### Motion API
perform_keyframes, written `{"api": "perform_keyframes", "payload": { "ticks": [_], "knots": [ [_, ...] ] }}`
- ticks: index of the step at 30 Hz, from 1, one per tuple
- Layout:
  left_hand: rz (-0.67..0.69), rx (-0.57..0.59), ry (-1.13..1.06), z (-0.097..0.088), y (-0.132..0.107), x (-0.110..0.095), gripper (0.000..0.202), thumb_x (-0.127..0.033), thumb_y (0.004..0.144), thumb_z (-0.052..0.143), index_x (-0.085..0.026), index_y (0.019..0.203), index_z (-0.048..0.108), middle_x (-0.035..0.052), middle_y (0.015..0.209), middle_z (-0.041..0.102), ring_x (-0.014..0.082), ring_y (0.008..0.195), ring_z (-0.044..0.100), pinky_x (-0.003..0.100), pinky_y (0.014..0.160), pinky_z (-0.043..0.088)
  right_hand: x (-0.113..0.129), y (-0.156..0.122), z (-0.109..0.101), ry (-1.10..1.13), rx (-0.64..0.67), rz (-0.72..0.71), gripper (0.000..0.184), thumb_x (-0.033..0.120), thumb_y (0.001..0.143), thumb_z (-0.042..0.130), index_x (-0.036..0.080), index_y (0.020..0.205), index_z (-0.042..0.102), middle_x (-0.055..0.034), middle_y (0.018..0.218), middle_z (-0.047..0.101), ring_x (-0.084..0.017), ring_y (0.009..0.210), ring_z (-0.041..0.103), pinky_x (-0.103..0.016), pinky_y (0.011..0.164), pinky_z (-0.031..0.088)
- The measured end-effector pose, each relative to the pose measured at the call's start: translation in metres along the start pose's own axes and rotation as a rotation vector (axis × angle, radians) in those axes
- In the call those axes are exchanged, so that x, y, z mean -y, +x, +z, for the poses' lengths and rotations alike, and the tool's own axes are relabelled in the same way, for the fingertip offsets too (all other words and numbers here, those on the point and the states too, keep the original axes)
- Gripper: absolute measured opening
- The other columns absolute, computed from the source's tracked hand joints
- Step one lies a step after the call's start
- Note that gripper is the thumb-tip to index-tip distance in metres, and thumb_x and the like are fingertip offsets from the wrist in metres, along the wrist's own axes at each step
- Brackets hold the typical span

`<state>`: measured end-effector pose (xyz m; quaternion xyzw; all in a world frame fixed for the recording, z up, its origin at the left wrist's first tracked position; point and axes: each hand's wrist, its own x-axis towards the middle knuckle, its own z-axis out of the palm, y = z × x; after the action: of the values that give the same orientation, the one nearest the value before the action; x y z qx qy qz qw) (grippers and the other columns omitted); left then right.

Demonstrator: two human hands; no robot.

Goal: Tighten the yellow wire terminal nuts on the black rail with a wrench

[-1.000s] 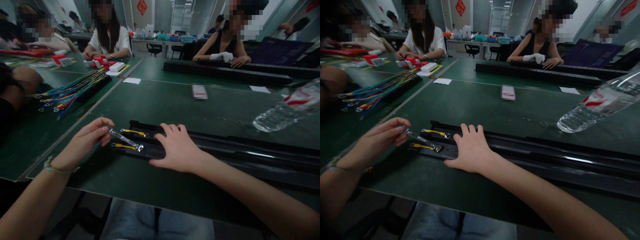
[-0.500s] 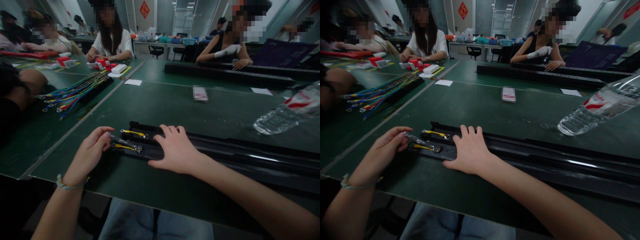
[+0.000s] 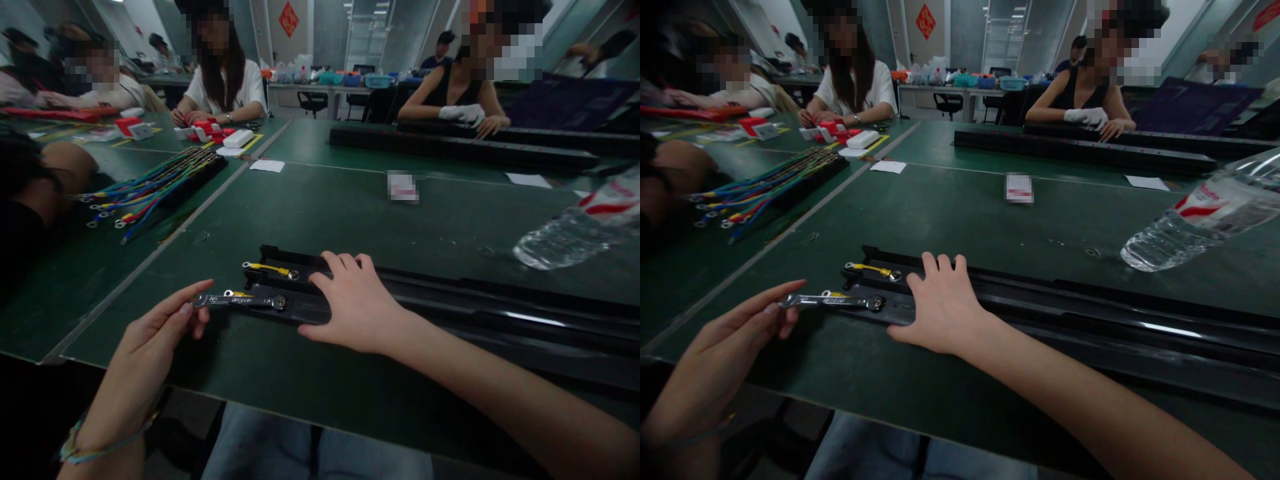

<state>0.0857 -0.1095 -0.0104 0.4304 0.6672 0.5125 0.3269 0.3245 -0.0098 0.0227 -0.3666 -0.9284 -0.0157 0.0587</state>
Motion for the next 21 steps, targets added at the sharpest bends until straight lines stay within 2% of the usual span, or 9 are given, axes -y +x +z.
{"api": "perform_keyframes", "payload": {
  "ticks": [6, 11, 15, 17, 21],
  "knots": [
    [0.025, 0.036, -0.052, 0.006, 0.009, -0.006, 0.037, -0.027, 0.076, 0.05, -0.017, 0.111, 0.054, 0.0013, 0.071, 0.052, 0.0127, 0.06, 0.044, 0.023, 0.055, 0.035, -0.001, 0.001, -0.001, 0.005, 0.019, -0.001, 0.07, 0.069, 0.064, 0.034, 0.017, 0.106, 0.055, -0.0178, 0.123, 0.04, -0.034, 0.107, 0.036, -0.049, 0.085, 0.022],
    [0.053, -0.007, 0.069, 0.012, 0.024, -0.009, 0.043, -0.029, 0.075, 0.048, -0.012, 0.115, 0.051, 0.0021, 0.068, 0.054, 0.0136, 0.057, 0.045, 0.025, 0.054, 0.036, 0.0, 0.001, -0.003, 0.009, 0.047, 0.004, 0.073, 0.071, 0.064, 0.031, 0.017, 0.107, 0.055, -0.0197, 0.125, 0.038, -0.035, 0.109, 0.035, -0.051, 0.086, 0.021],
    [0.136, -0.05, 0.26, 0.021, 0.035, -0.007, 0.041, -0.028, 0.08, 0.042, -0.017, 0.119, 0.047, -0.0011, 0.058, 0.05, 0.015, 0.056, 0.048, 0.027, 0.057, 0.038, 0.0, 0.001, -0.003, 0.012, 0.046, 0.004, 0.073, 0.071, 0.064, 0.031, 0.018, 0.109, 0.055, -0.0185, 0.126, 0.037, -0.035, 0.11, 0.034, -0.051, 0.086, 0.02],
    [0.161, -0.041, 0.259, 0.025, 0.039, -0.005, 0.04, -0.027, 0.081, 0.04, -0.018, 0.12, 0.044, -0.0018, 0.056, 0.05, 0.0155, 0.055, 0.05, 0.028, 0.058, 0.04, -0.001, 0.001, -0.003, 0.013, 0.048, 0.007, 0.073, 0.071, 0.064, 0.032, 0.018, 0.11, 0.054, -0.0174, 0.127, 0.037, -0.035, 0.11, 0.034, -0.051, 0.087, 0.019],
    [0.169, -0.021, 0.122, 0.029, 0.041, -0.004, 0.03, -0.026, 0.081, 0.04, -0.018, 0.11, 0.044, 0.0024, 0.076, 0.058, 0.0149, 0.057, 0.056, 0.028, 0.058, 0.045, -0.001, 0.0, -0.002, 0.015, 0.039, 0.007, 0.072, 0.07, 0.064, 0.034, 0.019, 0.109, 0.054, -0.0173, 0.126, 0.038, -0.034, 0.109, 0.035, -0.05, 0.086, 0.02]
  ]
}}
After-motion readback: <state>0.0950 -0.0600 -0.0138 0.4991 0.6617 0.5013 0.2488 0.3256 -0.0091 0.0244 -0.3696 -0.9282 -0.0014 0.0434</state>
